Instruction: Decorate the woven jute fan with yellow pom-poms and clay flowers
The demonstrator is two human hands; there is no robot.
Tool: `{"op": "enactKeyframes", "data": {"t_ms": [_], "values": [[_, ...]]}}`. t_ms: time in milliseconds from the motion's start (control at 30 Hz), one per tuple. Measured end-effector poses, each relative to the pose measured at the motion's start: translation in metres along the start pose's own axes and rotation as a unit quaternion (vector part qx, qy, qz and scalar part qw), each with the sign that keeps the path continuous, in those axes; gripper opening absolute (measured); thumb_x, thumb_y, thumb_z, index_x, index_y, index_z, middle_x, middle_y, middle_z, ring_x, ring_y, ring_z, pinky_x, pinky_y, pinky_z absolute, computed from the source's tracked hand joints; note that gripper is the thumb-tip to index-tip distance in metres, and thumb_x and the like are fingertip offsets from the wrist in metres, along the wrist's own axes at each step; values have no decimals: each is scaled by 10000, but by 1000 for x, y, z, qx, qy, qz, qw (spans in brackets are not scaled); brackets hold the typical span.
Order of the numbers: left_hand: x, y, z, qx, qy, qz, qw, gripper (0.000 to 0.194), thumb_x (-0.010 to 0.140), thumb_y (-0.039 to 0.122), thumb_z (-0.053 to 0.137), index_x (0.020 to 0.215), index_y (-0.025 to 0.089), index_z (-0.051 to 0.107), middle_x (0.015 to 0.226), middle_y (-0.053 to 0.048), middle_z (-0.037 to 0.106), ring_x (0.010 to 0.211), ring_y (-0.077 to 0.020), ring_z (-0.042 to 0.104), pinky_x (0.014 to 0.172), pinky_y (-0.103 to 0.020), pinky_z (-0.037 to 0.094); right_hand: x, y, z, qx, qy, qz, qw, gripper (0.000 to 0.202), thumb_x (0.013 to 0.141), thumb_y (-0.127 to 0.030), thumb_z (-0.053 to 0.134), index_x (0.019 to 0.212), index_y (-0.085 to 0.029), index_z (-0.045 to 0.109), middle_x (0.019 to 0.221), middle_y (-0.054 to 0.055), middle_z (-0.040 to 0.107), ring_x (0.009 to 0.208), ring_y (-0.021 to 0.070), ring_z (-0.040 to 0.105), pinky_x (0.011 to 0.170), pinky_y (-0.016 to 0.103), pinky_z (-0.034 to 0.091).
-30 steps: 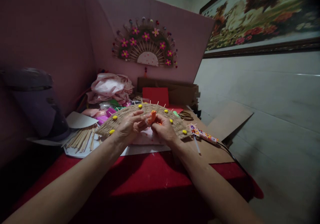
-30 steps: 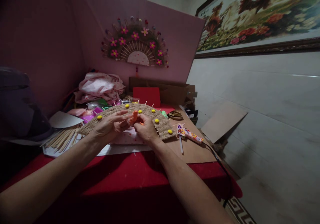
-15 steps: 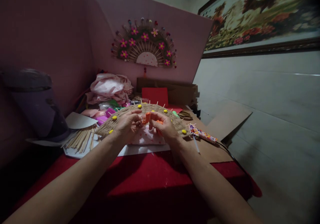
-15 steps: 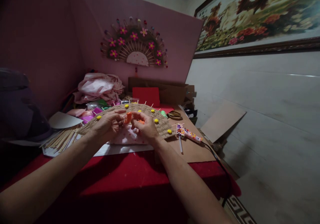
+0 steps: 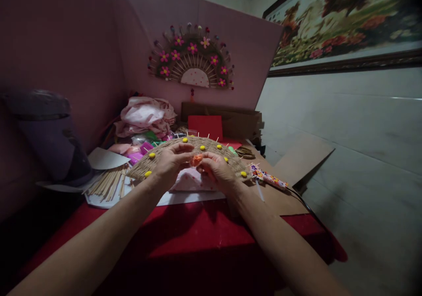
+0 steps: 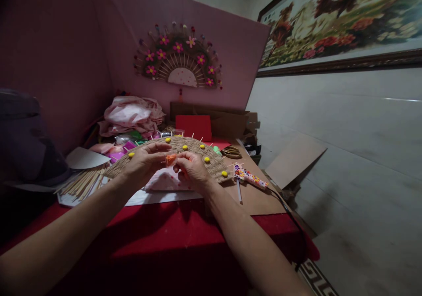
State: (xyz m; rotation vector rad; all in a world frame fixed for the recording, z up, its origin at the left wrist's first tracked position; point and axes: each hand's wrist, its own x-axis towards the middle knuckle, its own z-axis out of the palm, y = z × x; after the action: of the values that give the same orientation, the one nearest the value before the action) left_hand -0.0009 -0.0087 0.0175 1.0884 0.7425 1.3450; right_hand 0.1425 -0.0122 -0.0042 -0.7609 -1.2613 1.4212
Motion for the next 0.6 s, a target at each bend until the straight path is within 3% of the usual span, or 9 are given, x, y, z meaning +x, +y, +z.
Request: {"op": "enactKeyframes", "data": {"t_ms": [200,467,600], "values": [[2,2,-2,124,-23,47,991,257,488,226,790,633,118,608,566,4,618,494,-80,535,468,-198,405,1,-5,1,-14,52,-65,996,120,628,-200,607,709,-173,523,498,-57,563,343,44,386,306,143,261],[-3,9,3,206,-67,43,975,265,548,334,761,621,103,657,565,-37,645,516,-128,591,488,-251,496,1,-3,-4,-102,57,-120,986,79,664,-187,571,742,-179,560,503,-77,546,315,37,376,291,147,269],[-1,9,0,235,-93,40,967,207,563,293,753,614,103,686,563,-35,652,504,-107,583,496,-228,498,-2,-6,-2,-140,75,-139,977,64,656,-191,577,715,-175,559,507,-76,532,332,36,379,304,150,277]]}}
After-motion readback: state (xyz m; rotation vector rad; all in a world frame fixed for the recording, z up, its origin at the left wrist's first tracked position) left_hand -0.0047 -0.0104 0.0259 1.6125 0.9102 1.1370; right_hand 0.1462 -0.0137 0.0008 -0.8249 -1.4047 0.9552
